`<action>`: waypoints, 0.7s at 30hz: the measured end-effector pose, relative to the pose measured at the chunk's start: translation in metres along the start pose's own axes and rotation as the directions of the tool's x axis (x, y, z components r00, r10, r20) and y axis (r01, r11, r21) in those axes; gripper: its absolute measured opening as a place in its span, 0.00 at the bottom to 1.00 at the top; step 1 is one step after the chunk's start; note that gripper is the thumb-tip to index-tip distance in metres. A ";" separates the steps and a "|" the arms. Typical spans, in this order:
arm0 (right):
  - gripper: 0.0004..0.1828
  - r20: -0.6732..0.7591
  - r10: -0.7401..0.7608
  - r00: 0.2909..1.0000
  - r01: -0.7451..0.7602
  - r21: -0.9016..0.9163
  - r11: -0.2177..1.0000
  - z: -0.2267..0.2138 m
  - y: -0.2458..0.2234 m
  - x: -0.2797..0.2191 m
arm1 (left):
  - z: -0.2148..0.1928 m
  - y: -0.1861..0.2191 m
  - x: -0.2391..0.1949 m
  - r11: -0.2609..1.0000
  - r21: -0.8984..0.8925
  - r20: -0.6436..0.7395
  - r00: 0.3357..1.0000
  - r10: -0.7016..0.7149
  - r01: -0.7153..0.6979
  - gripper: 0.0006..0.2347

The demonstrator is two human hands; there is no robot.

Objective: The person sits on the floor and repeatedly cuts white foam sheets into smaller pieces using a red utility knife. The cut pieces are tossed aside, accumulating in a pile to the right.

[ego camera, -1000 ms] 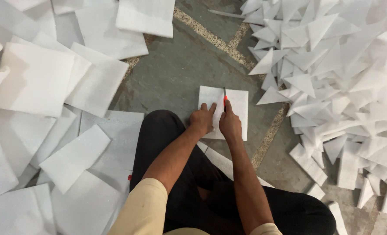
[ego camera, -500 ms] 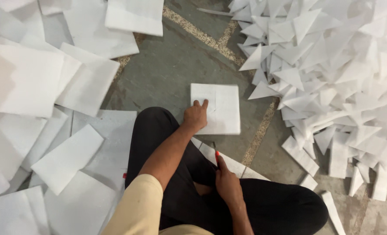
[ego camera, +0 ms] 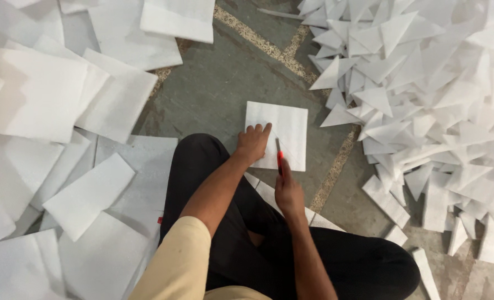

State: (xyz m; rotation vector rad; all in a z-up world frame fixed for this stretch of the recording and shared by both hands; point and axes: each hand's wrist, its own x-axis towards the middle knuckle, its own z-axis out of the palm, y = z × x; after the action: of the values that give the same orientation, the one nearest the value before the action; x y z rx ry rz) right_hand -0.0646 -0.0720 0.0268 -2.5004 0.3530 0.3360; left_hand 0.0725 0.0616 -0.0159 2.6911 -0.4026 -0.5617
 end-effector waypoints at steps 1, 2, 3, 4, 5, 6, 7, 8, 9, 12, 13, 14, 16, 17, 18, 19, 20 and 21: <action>0.33 0.002 0.003 1.000 -0.003 -0.005 1.000 0.002 -0.003 0.015 | 0.000 0.000 0.003 1.000 0.006 -0.004 1.000 0.005 -0.005 0.37; 0.33 0.005 0.006 1.000 -0.006 -0.010 1.000 0.004 -0.006 0.030 | 0.002 -0.001 0.006 1.000 0.012 -0.009 1.000 0.010 -0.010 0.36; 0.33 0.005 0.008 1.000 -0.008 -0.014 1.000 0.005 -0.009 0.046 | 0.004 -0.001 0.010 1.000 0.013 -0.019 1.000 0.016 -0.016 0.33; 0.33 -0.047 -0.047 0.998 0.047 -0.013 0.999 0.006 -0.012 0.060 | 0.008 -0.002 0.014 1.000 0.014 -0.030 0.999 0.022 -0.022 0.31; 0.33 -0.096 -0.100 0.990 0.099 -0.014 0.995 0.007 -0.013 0.071 | 0.012 -0.004 0.015 1.000 0.013 -0.037 0.999 0.027 -0.026 0.28; 0.33 -0.145 -0.152 0.978 0.151 -0.018 0.988 0.009 -0.014 0.081 | 0.017 -0.005 0.016 1.000 0.018 -0.046 0.999 0.026 -0.025 0.28; 0.32 -0.140 -0.148 0.979 0.145 -0.027 0.989 0.010 -0.014 0.092 | 0.021 -0.006 0.017 0.999 0.023 -0.056 0.998 0.024 -0.023 0.28; 0.32 -0.136 -0.143 0.980 0.140 -0.035 0.990 0.011 -0.015 0.101 | 0.023 -0.007 0.018 0.999 0.029 -0.066 0.998 0.023 -0.021 0.27; 0.32 -0.131 -0.136 0.982 0.131 -0.046 0.990 0.011 -0.014 0.107 | 0.025 -0.006 0.019 1.000 0.025 -0.071 0.997 0.021 -0.019 0.27; 0.32 -0.107 -0.108 0.988 0.101 -0.065 0.993 0.015 -0.014 0.120 | 0.021 -0.007 0.021 1.000 0.021 -0.058 0.998 0.010 -0.009 0.27; 0.32 -0.111 -0.128 0.986 0.121 -0.072 0.990 0.015 -0.016 0.123 | 0.019 -0.006 0.022 1.000 0.024 -0.033 0.999 0.006 -0.005 0.28; 0.32 -0.115 -0.149 0.982 0.140 -0.079 0.987 0.015 -0.017 0.126 | 0.016 -0.007 0.023 1.000 0.028 -0.007 1.000 0.002 -0.002 0.29; 0.31 -0.115 -0.164 0.980 0.155 -0.089 0.984 0.013 -0.021 0.128 | 0.012 -0.004 0.020 0.999 0.036 0.004 1.000 -0.009 0.009 0.27; 0.31 -0.112 -0.158 0.981 0.149 -0.091 0.985 0.011 -0.023 0.128 | 0.011 -0.003 0.019 0.999 0.042 0.010 1.000 -0.011 0.011 0.27; 0.31 -0.109 -0.152 0.982 0.143 -0.092 0.985 0.009 -0.024 0.125 | 0.010 -0.001 0.017 0.999 0.034 0.005 1.000 -0.014 0.013 0.27; 0.31 -0.091 -0.130 0.987 0.121 -0.092 0.988 0.007 -0.026 0.121 | 0.008 0.000 0.015 1.000 0.027 -0.001 1.000 -0.015 0.015 0.27; 0.31 -0.074 -0.107 0.992 0.100 -0.092 0.991 0.005 -0.025 0.112 | 0.006 0.000 0.014 1.000 0.020 -0.007 1.000 -0.017 0.017 0.28; 0.31 -0.058 -0.085 0.995 0.079 -0.091 0.993 0.004 -0.024 0.101 | 0.004 -0.001 0.014 1.000 0.008 0.005 1.000 -0.018 0.018 0.29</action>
State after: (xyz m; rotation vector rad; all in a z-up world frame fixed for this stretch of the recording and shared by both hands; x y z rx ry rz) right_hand 0.0372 -0.0686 0.0043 -2.6079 0.2642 0.2460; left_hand 0.0838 0.0567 -0.0243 2.7039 -0.3827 -0.5736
